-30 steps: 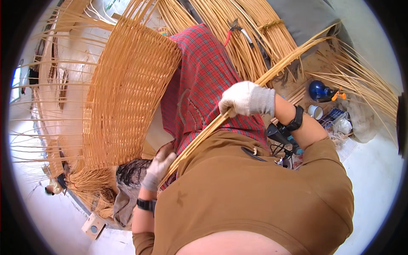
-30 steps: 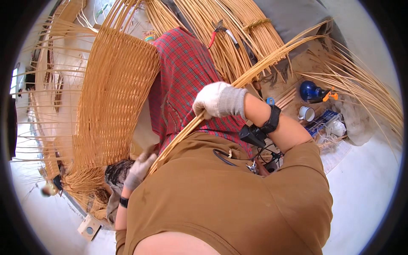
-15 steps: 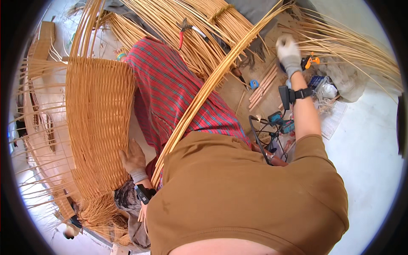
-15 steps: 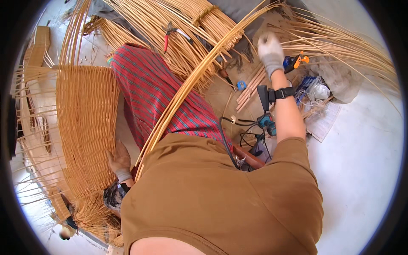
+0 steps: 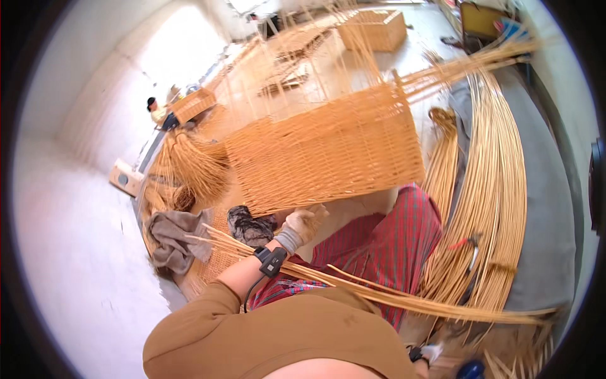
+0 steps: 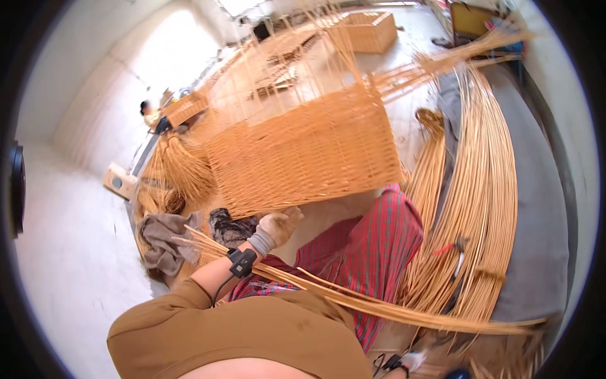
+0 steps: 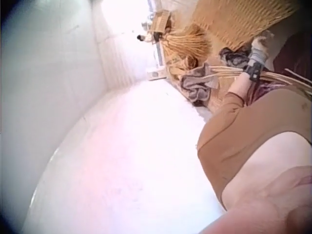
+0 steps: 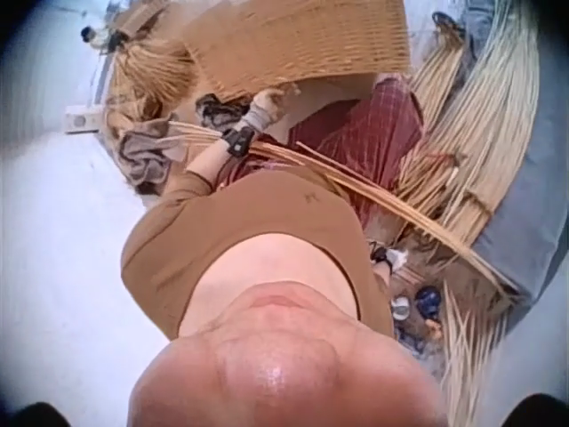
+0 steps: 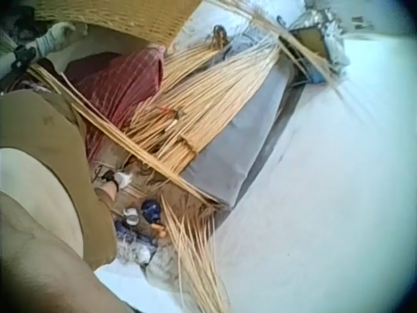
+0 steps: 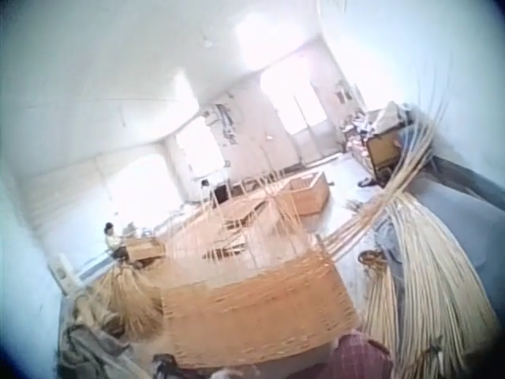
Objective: The recorder is weaving a large rectangular wicker or straw basket, inserting vertical supports and weaving horizontal strands.
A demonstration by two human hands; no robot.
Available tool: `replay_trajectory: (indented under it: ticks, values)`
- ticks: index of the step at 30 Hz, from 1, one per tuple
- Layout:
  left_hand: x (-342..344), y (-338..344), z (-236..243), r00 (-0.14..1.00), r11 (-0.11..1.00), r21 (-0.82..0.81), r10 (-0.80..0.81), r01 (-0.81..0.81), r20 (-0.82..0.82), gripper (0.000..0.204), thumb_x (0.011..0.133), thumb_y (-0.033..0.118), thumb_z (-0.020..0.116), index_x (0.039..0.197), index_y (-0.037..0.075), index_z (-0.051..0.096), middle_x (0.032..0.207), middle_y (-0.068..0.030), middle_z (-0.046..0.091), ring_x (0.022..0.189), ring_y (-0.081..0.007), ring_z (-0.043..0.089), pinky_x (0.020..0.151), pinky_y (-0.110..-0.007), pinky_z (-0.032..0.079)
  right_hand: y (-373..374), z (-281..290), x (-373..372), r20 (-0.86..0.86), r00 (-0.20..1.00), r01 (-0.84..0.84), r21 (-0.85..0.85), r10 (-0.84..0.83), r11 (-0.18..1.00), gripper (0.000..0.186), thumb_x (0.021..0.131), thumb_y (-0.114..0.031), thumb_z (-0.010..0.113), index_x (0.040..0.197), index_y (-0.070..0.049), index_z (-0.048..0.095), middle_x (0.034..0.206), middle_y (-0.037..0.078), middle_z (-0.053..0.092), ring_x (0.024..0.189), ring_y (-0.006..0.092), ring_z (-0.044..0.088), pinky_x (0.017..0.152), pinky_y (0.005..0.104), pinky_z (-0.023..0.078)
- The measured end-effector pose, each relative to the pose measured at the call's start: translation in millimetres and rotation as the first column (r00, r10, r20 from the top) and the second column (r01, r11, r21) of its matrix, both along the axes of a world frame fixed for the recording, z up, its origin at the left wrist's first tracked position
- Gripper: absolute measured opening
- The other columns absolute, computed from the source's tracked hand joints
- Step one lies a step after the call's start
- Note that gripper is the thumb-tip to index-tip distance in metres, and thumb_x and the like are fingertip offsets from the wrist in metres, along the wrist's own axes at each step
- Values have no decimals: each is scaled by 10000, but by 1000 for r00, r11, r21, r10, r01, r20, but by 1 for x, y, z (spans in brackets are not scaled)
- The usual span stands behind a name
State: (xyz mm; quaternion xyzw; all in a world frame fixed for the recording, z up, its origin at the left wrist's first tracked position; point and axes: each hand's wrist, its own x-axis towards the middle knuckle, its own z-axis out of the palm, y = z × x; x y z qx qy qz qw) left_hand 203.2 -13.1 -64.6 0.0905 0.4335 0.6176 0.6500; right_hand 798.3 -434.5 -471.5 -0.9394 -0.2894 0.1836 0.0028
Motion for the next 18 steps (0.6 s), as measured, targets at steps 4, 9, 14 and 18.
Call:
replay_trajectory:
  ticks: [4, 9, 14, 18]
  values:
    - [3, 5, 14, 999, 989, -148, -25, 19, -37, 585, 907, -13, 556, 1488, -43, 492, 1452, -202, 613, 1276, -421, 647, 1039, -486, 566, 38, 7, -16, 81, 993, -81, -75, 87, 994, 486, 904, -226, 741, 1316, 21, 667, 1190, 193, 732, 986, 309, 704, 856, 408, 578]
    - [8, -5, 29, 996, 989, -147, -7, -7, -94, 528, 956, 11, 587, 1479, -20, 518, 1442, -196, 620, 1273, -385, 654, 1050, -506, 568, 99, 41, -22, 40, 997, -66, 9, 66, 998, 505, 861, -226, 759, 1294, 20, 678, 1163, 192, 738, 977, 315, 702, 865, 417, 576]
    - [5, -23, 35, 911, 942, -122, -335, 314, -241, 390, 1021, 72, 654, 1404, 21, 610, 1350, -170, 668, 1231, -326, 672, 1021, -506, 602, 147, 79, -17, 54, 998, -42, 139, 35, 989, 524, 818, -227, 777, 1273, 19, 689, 1136, 190, 744, 967, 321, 701, 875, 426, 573]
    - [-2, -19, 49, 822, 932, -124, -358, 339, -442, 334, 1027, 89, 672, 1356, 39, 651, 1211, -144, 730, 1066, -275, 731, 886, -442, 654, 189, 119, -9, 75, 997, 1, 315, -26, 949, 540, 784, -227, 791, 1255, 19, 698, 1115, 189, 749, 960, 326, 700, 882, 433, 571]
